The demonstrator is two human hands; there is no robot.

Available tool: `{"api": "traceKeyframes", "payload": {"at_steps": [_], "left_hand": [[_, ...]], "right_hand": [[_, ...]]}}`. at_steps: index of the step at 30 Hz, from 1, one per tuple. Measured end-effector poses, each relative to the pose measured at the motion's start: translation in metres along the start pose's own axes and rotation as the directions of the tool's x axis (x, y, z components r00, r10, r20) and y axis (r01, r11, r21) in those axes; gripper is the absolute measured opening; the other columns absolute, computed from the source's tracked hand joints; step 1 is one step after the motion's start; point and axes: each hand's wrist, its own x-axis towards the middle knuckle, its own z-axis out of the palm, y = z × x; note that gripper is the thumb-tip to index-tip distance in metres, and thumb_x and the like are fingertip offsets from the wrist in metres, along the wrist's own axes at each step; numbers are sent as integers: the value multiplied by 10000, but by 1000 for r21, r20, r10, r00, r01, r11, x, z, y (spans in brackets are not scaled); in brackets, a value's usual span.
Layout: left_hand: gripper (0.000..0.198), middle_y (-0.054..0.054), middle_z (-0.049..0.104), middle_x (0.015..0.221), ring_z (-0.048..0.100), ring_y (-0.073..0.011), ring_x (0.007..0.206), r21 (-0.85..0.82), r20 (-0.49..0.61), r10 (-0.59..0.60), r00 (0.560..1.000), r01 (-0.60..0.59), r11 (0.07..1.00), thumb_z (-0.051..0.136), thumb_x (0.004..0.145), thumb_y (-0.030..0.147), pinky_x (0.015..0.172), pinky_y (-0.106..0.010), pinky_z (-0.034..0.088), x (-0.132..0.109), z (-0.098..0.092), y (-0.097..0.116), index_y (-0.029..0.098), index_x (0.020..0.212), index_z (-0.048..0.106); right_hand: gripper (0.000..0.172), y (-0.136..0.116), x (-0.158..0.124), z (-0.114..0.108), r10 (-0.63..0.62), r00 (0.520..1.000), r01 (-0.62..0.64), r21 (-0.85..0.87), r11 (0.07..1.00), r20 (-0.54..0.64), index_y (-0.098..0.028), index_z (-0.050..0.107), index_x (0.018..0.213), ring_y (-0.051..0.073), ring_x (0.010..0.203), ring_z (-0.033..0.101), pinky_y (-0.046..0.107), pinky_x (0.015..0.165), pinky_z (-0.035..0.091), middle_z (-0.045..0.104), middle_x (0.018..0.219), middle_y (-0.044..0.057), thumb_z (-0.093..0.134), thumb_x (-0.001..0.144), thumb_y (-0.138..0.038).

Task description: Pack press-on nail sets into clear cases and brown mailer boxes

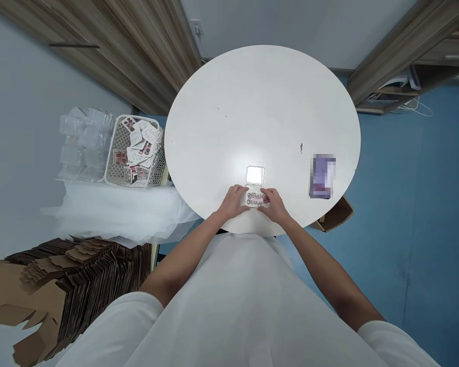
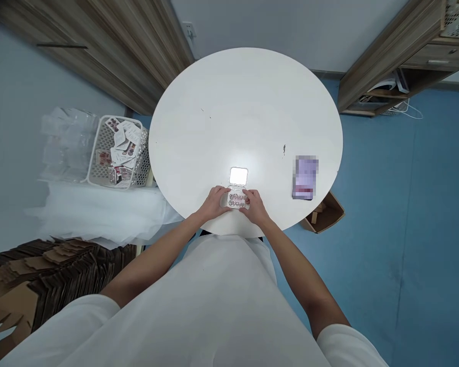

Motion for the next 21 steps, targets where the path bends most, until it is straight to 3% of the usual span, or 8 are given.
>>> {"api": "traceKeyframes", "payload": {"at_steps": [9,21], "left_hand": [[666,-78,453,1079,437,-255,989,110,38,-1,999,-3,994,730,598,279,817,-395,398,12,5,-9,220,1186,420],[595,-69,459,1083,513,-203,923,5,81,-2,997,1,1000,652,681,229,745,-327,456,13,5,-14,205,1215,391]], "right_hand": [[667,5,10,2,9,1000,-8,-120,993,2,-244,381,1257,213,1008,474,397,877,431,410,1110,63,653,649,-215],[682,11,14,5,20,1000,-22,-155,988,-19,-228,388,1250,219,1039,462,385,892,421,413,1116,66,682,636,-261]]}}
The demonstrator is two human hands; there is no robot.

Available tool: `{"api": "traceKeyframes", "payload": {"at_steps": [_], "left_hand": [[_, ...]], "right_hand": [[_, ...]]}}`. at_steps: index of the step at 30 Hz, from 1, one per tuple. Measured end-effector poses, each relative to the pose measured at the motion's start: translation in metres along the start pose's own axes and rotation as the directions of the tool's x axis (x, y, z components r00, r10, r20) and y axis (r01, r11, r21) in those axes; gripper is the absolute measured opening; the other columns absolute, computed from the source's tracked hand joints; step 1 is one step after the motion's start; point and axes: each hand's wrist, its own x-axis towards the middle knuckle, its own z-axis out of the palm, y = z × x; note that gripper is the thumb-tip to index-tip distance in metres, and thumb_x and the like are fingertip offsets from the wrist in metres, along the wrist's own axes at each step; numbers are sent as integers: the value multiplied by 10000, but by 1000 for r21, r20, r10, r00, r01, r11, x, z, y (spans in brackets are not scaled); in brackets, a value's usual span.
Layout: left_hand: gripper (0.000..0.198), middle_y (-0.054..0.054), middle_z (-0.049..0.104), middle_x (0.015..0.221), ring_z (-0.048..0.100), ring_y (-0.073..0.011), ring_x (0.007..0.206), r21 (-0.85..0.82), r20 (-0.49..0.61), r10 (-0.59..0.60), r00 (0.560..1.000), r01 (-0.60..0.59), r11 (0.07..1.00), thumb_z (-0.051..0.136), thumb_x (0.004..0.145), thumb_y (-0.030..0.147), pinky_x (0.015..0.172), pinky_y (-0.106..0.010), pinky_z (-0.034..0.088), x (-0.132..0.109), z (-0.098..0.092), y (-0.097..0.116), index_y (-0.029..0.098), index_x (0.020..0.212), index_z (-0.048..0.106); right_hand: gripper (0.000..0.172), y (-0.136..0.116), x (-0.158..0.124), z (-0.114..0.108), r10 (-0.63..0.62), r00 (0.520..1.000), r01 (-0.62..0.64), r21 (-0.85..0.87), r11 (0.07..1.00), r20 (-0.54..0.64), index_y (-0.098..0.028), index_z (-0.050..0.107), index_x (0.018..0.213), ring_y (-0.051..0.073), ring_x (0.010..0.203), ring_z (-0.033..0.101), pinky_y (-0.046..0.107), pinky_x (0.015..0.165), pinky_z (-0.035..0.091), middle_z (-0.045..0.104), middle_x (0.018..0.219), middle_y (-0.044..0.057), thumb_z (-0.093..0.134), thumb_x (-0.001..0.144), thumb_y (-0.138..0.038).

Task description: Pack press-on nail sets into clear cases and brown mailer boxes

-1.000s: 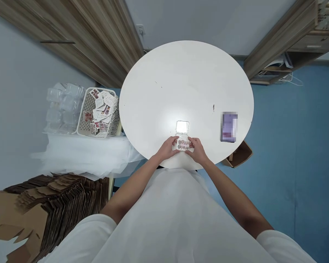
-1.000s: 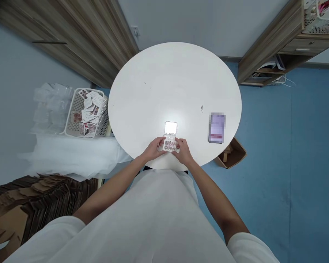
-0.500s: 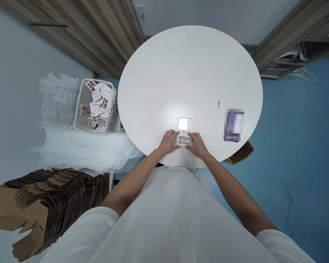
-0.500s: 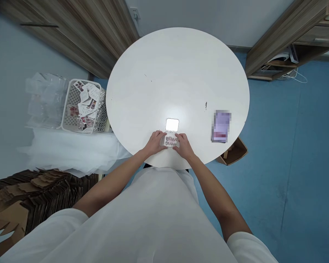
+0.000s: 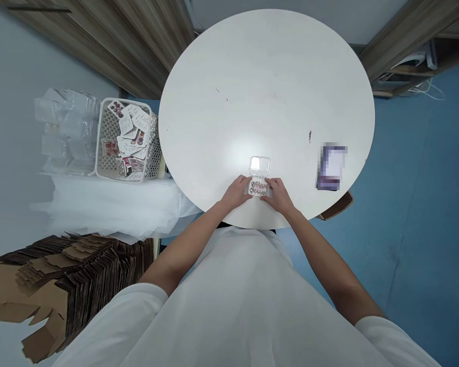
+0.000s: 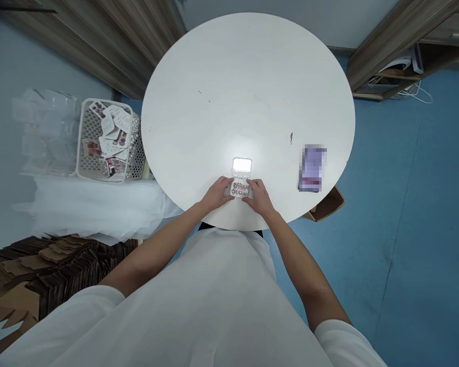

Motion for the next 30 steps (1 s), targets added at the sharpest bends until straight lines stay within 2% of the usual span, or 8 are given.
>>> {"api": "traceKeyframes", "payload": {"at_steps": [5,9,13,16,19,24,27,30], "left_hand": [[558,-65,461,1067,523,-199,901,-12,-3,-12,1000,12,1000,658,675,239,742,-335,461,1,1,-1,210,1181,424],[658,-72,456,1083,513,-204,930,-82,-41,-17,999,14,997,684,645,221,791,-362,457,-5,3,0,216,1228,378],[654,-93,479,1070,524,-175,880,-241,-106,-201,974,171,955,661,672,219,796,-356,457,-12,8,3,186,1253,362],[551,-72,529,966,533,-138,808,-390,-61,-299,952,253,886,605,718,199,767,-317,465,-13,12,4,151,1230,408],[458,-33,550,866,530,-108,726,-518,-27,-340,940,278,809,566,748,210,721,-291,472,-15,10,5,156,1191,468],[329,-20,590,841,552,-101,723,-733,36,-322,946,244,635,503,802,274,706,-291,483,-26,-9,10,182,1115,546],[361,-42,601,923,565,-114,798,-818,64,-299,952,221,531,538,785,319,725,-294,482,-35,-27,17,183,1120,540],[426,-39,606,876,565,-115,779,-862,72,-265,962,194,468,614,731,349,725,-299,476,-42,-46,25,178,1114,541]], "right_hand": [[651,-2,-1,-1,19,1000,-19,17,1000,-25,-239,374,1262,203,960,493,385,857,437,436,1100,65,647,672,-256],[698,-5,-5,0,39,998,-35,64,997,-56,-244,341,1285,201,927,504,403,847,443,464,1092,68,644,656,-233],[709,-11,-7,8,164,976,-132,213,968,-141,-232,342,1289,193,924,516,398,814,470,481,1120,78,627,640,-224],[659,-16,-6,14,276,951,-216,339,916,-141,-201,389,1263,184,923,528,366,769,494,514,1102,84,597,638,-200],[557,-25,-7,16,308,944,-242,386,890,-118,-180,476,1196,170,895,540,360,803,481,545,1051,74,551,644,-170],[535,-45,-22,13,282,951,-184,498,847,-128,-175,473,1206,145,872,543,349,835,463,535,1070,73,513,672,-172],[504,-60,-33,7,241,958,-110,572,813,-159,-215,492,1191,141,861,544,346,815,465,526,1086,65,545,690,-229],[468,-74,-37,0,226,955,-40,670,741,-193,-235,527,1148,141,855,546,337,803,461,538,1064,56,593,689,-302]]}}
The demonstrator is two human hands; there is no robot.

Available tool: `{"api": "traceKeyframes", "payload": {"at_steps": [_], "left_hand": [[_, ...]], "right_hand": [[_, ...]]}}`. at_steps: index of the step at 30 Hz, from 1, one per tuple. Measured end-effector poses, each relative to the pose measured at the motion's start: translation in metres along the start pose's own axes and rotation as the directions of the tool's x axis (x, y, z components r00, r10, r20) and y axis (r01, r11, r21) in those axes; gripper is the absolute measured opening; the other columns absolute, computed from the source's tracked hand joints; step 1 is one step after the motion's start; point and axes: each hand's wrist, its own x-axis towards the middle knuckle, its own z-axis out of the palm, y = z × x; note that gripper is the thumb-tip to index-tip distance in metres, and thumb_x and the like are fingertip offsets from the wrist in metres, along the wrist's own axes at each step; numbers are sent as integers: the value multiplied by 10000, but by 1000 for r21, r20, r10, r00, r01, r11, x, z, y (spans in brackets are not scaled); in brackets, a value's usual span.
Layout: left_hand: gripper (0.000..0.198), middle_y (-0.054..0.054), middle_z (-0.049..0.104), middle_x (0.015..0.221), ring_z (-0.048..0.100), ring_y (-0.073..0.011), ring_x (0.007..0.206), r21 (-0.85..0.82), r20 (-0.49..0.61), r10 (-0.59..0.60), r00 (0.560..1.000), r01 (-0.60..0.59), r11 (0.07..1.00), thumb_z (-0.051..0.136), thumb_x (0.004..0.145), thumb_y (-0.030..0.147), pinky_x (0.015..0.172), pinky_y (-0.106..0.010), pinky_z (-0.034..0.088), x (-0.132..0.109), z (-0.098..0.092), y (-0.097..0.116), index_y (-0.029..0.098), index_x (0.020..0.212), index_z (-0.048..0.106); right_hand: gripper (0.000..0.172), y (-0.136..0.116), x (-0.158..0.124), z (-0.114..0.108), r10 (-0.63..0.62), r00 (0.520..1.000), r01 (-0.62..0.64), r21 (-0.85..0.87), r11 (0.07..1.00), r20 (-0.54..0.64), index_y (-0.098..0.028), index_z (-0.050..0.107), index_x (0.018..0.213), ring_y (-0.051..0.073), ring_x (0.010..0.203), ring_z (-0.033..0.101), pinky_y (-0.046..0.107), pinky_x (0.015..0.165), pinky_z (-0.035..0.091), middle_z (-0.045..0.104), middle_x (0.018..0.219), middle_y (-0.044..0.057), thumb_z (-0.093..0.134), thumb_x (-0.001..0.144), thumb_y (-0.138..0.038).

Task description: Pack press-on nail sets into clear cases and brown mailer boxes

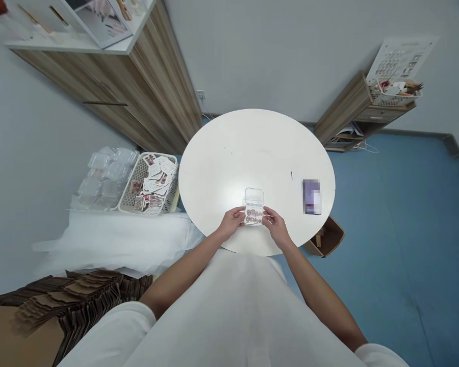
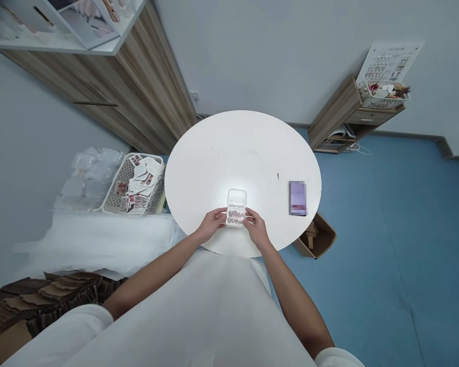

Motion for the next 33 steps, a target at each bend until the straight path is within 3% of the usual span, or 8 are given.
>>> {"api": "traceKeyframes", "payload": {"at_steps": [4,10,17,24,33], "left_hand": [[464,-36,604,846,555,-108,752,-74,57,31,998,-27,997,679,675,364,727,-295,461,-11,-2,21,174,1081,562],[461,-31,609,811,558,-100,709,-108,128,23,991,-9,994,698,659,358,713,-285,437,-21,0,34,165,1056,563],[665,7,615,739,536,-66,613,-158,193,-9,981,40,987,702,672,300,724,-298,428,-29,1,33,204,1246,381],[471,-55,637,824,571,-95,704,-198,189,-44,981,82,977,715,658,299,698,-271,431,-27,2,32,147,1069,542],[377,-46,615,843,564,-89,729,-315,167,-58,984,109,943,697,686,261,691,-242,448,-32,-1,34,166,1031,580]], "right_hand": [[389,-18,3,0,45,999,-42,184,982,-13,-243,579,1053,150,844,559,311,760,465,581,1013,46,588,709,-426],[420,-43,12,-9,160,968,-221,357,908,191,-230,618,975,184,842,604,328,739,482,616,1038,71,456,771,-559],[342,-61,14,-5,153,972,-200,289,936,176,-238,590,1001,159,805,607,306,715,478,647,1014,47,625,701,-400],[349,-62,10,-8,45,984,-95,292,952,174,-265,565,1012,154,834,599,308,724,473,630,1062,40,623,695,-398],[236,-59,5,5,6,978,-78,342,937,207,-242,645,892,156,857,575,294,687,481,614,1053,28,630,676,-334]]}}
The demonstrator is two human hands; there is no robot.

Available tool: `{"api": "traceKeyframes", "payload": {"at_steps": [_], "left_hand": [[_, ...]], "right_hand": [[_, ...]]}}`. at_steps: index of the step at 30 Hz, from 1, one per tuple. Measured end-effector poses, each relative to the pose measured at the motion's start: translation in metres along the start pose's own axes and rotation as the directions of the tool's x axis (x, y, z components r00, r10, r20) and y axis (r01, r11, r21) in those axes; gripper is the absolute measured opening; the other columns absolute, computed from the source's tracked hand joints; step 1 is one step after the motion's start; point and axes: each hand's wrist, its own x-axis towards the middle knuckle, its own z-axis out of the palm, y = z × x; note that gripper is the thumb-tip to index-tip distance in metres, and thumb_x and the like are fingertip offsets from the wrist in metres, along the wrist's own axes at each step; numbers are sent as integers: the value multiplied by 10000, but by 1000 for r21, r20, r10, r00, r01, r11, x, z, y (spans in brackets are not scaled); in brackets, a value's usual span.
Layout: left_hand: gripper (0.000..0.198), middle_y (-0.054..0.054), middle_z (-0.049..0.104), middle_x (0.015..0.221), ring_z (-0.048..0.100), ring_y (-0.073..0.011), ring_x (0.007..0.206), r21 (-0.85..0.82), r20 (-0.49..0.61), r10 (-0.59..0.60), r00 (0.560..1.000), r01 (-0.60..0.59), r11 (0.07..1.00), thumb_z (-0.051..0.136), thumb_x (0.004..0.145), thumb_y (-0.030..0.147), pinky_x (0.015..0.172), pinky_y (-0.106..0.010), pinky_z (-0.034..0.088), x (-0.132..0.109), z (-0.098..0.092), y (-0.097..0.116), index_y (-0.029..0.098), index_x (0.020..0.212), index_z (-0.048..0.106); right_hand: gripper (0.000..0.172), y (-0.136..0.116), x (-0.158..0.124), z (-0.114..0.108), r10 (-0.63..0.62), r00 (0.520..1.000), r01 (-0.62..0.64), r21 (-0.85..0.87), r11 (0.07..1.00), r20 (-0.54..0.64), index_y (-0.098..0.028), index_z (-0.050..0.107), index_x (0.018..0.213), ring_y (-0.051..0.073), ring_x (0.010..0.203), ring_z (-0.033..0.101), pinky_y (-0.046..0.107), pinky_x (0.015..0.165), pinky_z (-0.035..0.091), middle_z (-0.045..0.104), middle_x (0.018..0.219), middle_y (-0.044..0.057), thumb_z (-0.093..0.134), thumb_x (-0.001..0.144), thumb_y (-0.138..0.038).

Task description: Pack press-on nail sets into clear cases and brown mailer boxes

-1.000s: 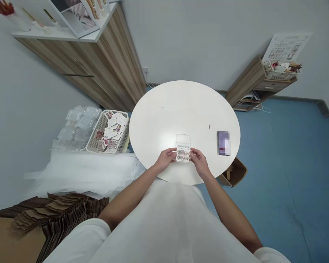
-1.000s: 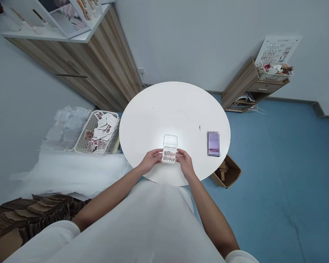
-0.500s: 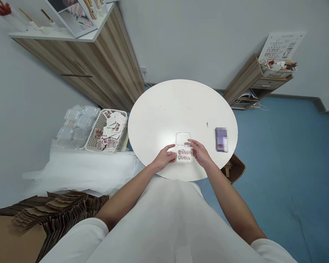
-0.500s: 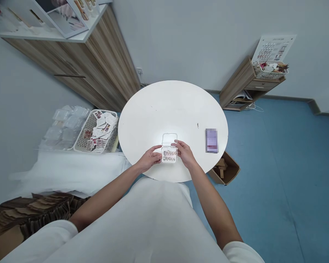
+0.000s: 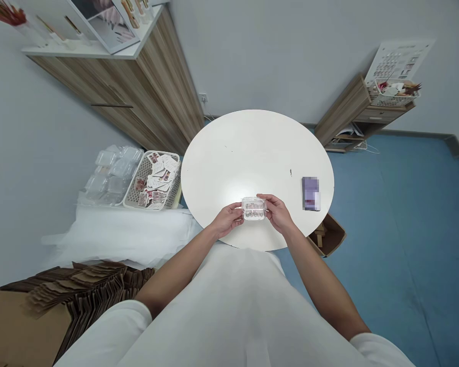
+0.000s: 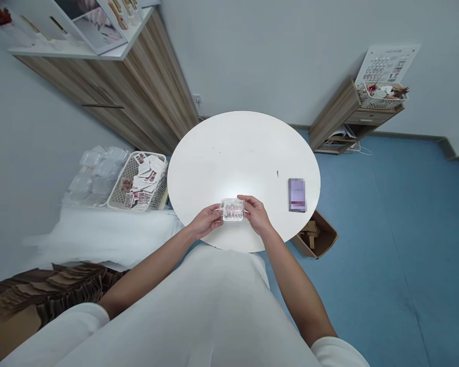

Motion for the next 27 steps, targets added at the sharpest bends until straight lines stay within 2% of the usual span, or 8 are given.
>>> {"api": "traceKeyframes", "payload": {"at_steps": [5,10,14,18,23,25,27], "left_hand": [[330,-55,607,909,566,-97,763,-55,34,-4,999,6,998,647,736,275,728,-258,463,-4,5,3,186,1047,581],[311,-79,605,979,577,-138,841,-121,60,1,998,7,993,565,790,372,773,-303,471,-9,12,5,191,1041,583],[476,-82,602,1042,580,-150,885,0,70,3,998,-3,1000,626,753,326,831,-348,452,-11,17,3,226,1196,483],[705,-82,631,971,606,-169,874,159,25,1,1000,-5,987,671,712,329,848,-387,437,-11,18,-3,230,1317,324],[691,-89,643,940,626,-164,815,252,9,43,999,-44,967,660,717,357,822,-362,438,-8,20,-6,209,1307,333],[682,-85,642,934,627,-166,818,260,9,68,998,-68,963,653,723,358,825,-361,433,-7,21,-6,209,1306,332],[680,-81,644,918,626,-171,826,273,6,85,996,-84,958,650,725,361,828,-363,426,-8,22,-5,205,1305,332]], "right_hand": [[212,3,-5,-1,-26,999,27,37,999,-29,-240,655,880,174,968,550,300,739,471,553,1199,23,607,675,-265],[267,1,-10,-3,-25,999,26,63,998,-25,-225,648,932,193,993,548,331,790,466,573,1168,39,567,678,-241],[322,0,-14,-3,-34,999,34,0,999,-32,-238,603,1016,189,1009,539,320,788,470,547,1191,40,574,698,-280],[423,0,-19,-2,-66,995,57,-114,992,-71,-285,523,1105,193,1075,501,295,754,480,460,1296,32,610,692,-309],[528,-2,-28,-4,-30,997,19,-144,989,-77,-328,413,1210,194,1116,488,308,788,480,435,1318,42,597,719,-391],[533,-1,-32,-6,34,997,-42,-127,991,-64,-335,395,1219,189,1065,529,331,812,476,500,1245,44,591,730,-413],[518,1,-37,-8,92,994,-98,-127,987,-54,-316,405,1201,186,959,588,364,826,473,590,1088,42,594,731,-424]]}}
